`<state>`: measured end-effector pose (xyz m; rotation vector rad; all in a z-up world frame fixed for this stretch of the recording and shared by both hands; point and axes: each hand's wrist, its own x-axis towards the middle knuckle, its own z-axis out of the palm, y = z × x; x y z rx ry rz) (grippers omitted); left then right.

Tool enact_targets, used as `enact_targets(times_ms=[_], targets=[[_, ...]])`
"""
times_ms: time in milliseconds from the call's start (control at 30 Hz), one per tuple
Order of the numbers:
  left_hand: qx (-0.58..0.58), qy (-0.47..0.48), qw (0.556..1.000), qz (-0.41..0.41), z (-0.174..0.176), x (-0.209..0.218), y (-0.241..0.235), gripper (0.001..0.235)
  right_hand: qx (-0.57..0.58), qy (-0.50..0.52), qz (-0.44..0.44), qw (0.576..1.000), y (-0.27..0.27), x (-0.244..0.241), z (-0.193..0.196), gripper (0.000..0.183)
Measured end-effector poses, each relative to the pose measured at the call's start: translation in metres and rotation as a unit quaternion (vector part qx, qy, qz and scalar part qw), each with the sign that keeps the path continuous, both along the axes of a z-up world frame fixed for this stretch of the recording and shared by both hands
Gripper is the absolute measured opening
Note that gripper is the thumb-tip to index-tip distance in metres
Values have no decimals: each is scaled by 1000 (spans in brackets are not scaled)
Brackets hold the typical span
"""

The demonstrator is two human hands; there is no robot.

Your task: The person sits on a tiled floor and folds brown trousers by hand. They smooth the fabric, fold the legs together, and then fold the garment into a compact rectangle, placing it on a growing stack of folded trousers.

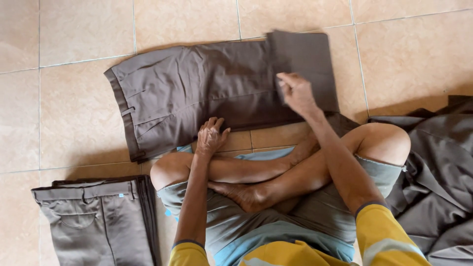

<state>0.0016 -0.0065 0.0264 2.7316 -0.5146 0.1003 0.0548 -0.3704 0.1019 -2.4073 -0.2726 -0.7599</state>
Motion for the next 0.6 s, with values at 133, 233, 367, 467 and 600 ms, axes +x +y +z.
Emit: enact_targets(times_ms=[133, 233, 367, 467, 600], targets=[[4, -22, 1000, -6, -5, -4, 3, 47, -6, 80, -15, 997, 18, -15, 16, 31], [-10, -18, 1000, -7, -12, -3, 5, 42, -100, 157, -192, 964, -43, -10, -32, 21], [-14, -94, 995, -6, -15, 4, 5, 24, 136, 394, -272, 867, -139, 10, -185, 61], [16, -208, 978, 23, 27, -1, 3, 31, 128, 324, -343, 872, -181, 55, -291, 64], [17, -196, 979, 60, 32, -14, 9, 46, 44, 248, -408, 877, -172, 13, -184, 24]])
